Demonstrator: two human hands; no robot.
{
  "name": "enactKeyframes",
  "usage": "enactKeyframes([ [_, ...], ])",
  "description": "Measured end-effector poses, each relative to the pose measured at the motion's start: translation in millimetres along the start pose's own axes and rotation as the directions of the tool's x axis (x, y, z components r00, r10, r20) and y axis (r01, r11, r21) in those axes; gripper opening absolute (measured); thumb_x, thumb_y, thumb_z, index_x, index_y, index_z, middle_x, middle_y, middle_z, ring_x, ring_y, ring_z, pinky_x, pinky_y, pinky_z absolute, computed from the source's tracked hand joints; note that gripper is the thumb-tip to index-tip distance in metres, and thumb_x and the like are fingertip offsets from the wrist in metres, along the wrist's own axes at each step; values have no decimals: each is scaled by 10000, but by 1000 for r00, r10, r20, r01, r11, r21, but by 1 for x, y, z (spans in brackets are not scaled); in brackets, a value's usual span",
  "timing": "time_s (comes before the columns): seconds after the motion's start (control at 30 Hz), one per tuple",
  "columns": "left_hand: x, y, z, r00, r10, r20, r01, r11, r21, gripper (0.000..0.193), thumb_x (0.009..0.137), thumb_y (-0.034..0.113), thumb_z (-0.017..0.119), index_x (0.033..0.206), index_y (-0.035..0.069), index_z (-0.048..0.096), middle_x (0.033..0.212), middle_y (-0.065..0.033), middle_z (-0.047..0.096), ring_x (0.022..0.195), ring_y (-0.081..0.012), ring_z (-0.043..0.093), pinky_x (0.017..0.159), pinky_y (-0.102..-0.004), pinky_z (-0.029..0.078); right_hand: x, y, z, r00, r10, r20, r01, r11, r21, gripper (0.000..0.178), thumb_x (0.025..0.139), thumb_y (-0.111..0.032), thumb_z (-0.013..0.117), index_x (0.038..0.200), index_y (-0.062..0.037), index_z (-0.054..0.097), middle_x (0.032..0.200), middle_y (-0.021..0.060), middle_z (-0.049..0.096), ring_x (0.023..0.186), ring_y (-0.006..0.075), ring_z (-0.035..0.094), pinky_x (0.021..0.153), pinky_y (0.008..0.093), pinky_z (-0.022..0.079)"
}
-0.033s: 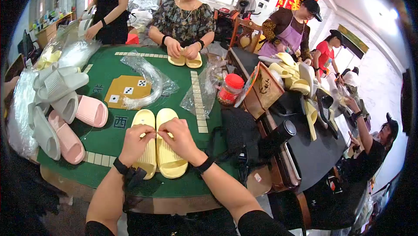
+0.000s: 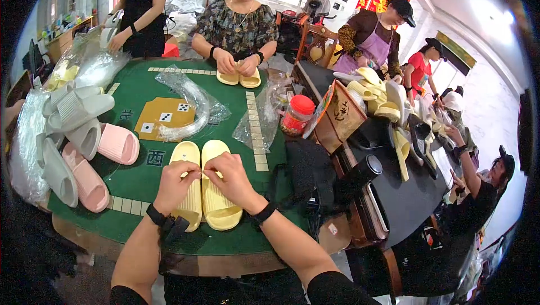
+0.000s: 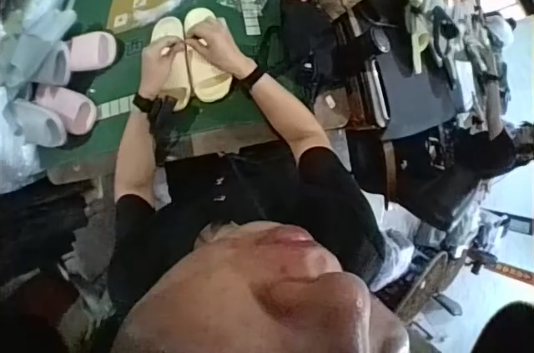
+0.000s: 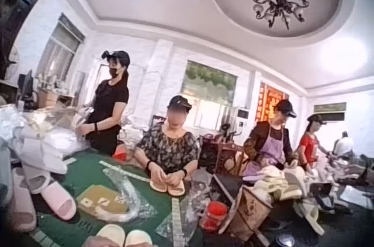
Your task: Assembling components of various slides and sandals at a production table.
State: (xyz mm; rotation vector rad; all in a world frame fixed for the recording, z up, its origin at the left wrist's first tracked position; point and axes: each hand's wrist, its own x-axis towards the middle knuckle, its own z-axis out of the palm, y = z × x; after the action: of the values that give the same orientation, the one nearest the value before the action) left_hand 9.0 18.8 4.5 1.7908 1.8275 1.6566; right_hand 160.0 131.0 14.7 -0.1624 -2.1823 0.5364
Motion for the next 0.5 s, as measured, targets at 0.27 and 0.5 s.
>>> enactKeyframes([
  [0.27, -1, 2, -2, 1000, 11, 12, -11, 1000, 11, 48, 808, 25, 699, 840, 3, 671, 763, -106, 685, 730, -265, 660, 679, -355, 499, 0, 1, -2, 1000, 5, 9, -5, 1000, 4, 96, 811, -100, 705, 847, -92, 616, 818, 27, 615, 823, 232, 554, 797, 373, 383],
  [0.5, 0, 5, -3, 999, -23, 37, 21, 999, 46, 41, 811, -4, 687, 843, 1, 662, 815, -103, 690, 752, -222, 665, 665, -325, 544, 1, 3, -5, 997, 61, -46, -59, 997, 40, 86, 819, -88, 710, 853, -86, 631, 811, 23, 619, 825, 219, 562, 790, 354, 384],
])
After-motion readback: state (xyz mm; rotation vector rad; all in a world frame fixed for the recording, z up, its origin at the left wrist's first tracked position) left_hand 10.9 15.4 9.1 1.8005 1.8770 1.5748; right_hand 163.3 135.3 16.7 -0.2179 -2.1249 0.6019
